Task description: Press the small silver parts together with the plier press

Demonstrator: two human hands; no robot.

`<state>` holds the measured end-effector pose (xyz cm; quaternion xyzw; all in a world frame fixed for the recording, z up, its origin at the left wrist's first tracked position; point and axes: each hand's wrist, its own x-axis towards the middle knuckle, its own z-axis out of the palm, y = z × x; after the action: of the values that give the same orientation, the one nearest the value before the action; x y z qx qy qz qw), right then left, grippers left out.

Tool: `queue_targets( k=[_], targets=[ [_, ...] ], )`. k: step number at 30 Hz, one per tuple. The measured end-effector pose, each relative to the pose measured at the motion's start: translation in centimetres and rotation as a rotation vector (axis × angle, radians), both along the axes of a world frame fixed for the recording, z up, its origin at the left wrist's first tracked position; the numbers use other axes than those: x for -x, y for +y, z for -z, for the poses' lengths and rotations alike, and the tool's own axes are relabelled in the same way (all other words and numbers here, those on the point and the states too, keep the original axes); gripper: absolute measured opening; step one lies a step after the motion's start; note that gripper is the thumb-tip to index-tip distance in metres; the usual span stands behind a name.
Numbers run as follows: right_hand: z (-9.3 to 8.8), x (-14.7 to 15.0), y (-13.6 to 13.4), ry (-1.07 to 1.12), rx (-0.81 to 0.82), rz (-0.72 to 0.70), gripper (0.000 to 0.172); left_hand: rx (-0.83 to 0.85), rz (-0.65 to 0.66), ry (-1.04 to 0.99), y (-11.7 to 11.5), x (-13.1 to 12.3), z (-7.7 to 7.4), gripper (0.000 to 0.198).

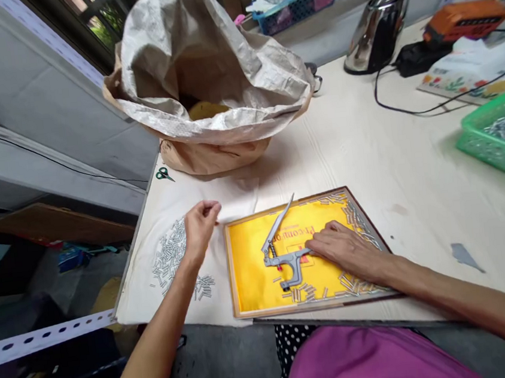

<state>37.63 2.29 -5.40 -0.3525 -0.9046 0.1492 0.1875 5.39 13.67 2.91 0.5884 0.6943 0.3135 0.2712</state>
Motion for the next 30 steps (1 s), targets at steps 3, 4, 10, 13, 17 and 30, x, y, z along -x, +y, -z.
queue_targets(
  k=[3,4,10,13,17,30],
  targets=[
    [0.0,0.1,0.1,-0.030,-0.026,0.000,0.028,0.174,0.081,-0.250,-6.7,-4.1,-0.7,0.029],
    [0.0,0.1,0.1,-0.036,-0.035,-0.002,0.028,0.227,0.090,-0.281,-8.6,-5.2,-0.5,0.028],
    [0.0,0.3,0.3,-0.081,-0.074,0.006,0.023,0.369,-0.028,-0.409,-14.0,-7.6,2.1,0.033],
    [0.1,0.4,0.3,-0.113,-0.073,0.007,0.023,0.398,-0.045,-0.436,-14.8,-7.7,3.0,0.036],
    [0.3,0.4,0.3,-0.131,-0.075,0.016,0.024,0.389,-0.064,-0.418,-15.4,-8.0,3.5,0.038],
    [-0.7,0.4,-0.4,-0.239,-0.208,0.011,0.026,0.377,-0.152,-0.428,-16.4,-8.4,3.9,0.035]
  ],
)
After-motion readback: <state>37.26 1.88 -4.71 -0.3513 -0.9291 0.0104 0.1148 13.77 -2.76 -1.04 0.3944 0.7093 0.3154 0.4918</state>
